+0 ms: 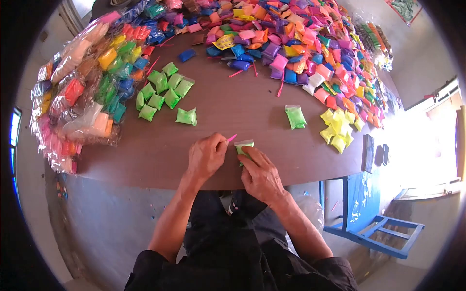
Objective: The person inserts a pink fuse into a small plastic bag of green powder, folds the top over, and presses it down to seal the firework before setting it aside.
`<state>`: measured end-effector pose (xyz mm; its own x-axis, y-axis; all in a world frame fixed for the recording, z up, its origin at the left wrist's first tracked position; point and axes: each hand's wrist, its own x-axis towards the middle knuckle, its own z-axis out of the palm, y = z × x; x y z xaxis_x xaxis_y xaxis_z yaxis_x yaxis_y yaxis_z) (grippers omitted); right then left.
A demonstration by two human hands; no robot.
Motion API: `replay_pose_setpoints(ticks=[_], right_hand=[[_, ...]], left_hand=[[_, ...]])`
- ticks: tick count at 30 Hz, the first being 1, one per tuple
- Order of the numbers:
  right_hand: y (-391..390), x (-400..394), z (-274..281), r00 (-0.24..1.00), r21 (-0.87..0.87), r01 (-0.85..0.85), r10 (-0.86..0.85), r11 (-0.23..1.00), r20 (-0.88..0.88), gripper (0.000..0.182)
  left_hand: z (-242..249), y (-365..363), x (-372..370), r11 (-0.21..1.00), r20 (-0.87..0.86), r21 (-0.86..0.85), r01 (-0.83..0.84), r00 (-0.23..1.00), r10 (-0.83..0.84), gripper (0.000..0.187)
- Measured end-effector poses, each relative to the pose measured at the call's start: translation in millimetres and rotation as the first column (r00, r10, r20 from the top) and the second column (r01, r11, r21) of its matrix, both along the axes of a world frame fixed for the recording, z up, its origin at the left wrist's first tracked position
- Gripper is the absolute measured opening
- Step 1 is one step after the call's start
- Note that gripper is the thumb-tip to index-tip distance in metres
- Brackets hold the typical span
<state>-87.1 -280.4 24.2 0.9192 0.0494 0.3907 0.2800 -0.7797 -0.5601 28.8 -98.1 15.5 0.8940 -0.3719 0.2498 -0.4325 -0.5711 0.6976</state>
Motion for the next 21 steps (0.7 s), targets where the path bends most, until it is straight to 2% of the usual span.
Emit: replay_pose_setpoints(ticks=[3, 6, 8, 9, 12, 15, 18, 21], right_hand=[[-3, -3, 4, 0.998, 0.056, 0.018, -0.014, 0.998, -0.066, 0.038], [-4, 1, 2, 0.999, 0.097, 0.027, -0.023, 0.995, -0.036, 0.034], [-2, 1, 2, 0.999, 0.142, 0.042, -0.039, 0.989, -0.022, 0.031], [-3, 0, 1, 0.999, 0.137, 0.042, -0.04, 0.99, -0.021, 0.029], [-8, 2, 2, 0.999, 0.082, 0.051, -0.05, 0.995, -0.011, 0.024], [-9, 2, 8, 0.997, -0.029, 0.077, -0.077, 0.997, 0.001, 0.021], [-6, 3, 6, 0.994, -0.06, 0.105, -0.103, 0.993, 0.029, 0.019], [-5, 4, 1, 0.992, -0.019, 0.119, -0.118, 0.993, 0.044, 0.02]], left_hand=[[7, -1, -14, 0.991, -0.129, -0.13, -0.029, 0.992, 0.012, 0.008], [-14, -6, -19, 0.995, -0.054, -0.077, 0.056, 0.997, -0.061, 0.008], [-19, -5, -10, 1.0, 0.03, 0.001, 0.015, 0.999, -0.015, 0.008], [-19, -4, -7, 0.999, 0.072, 0.038, -0.008, 0.997, 0.005, 0.008], [-10, -1, -7, 0.997, 0.058, -0.08, -0.003, 0.998, 0.007, 0.012], [5, -1, -28, 0.989, -0.073, -0.147, 0.004, 0.997, -0.015, 0.015], [-10, -7, -42, 0.987, -0.03, -0.156, 0.032, 0.999, -0.037, 0.013], [-16, -11, -36, 0.999, -0.008, -0.02, 0.027, 1.0, -0.027, 0.014]])
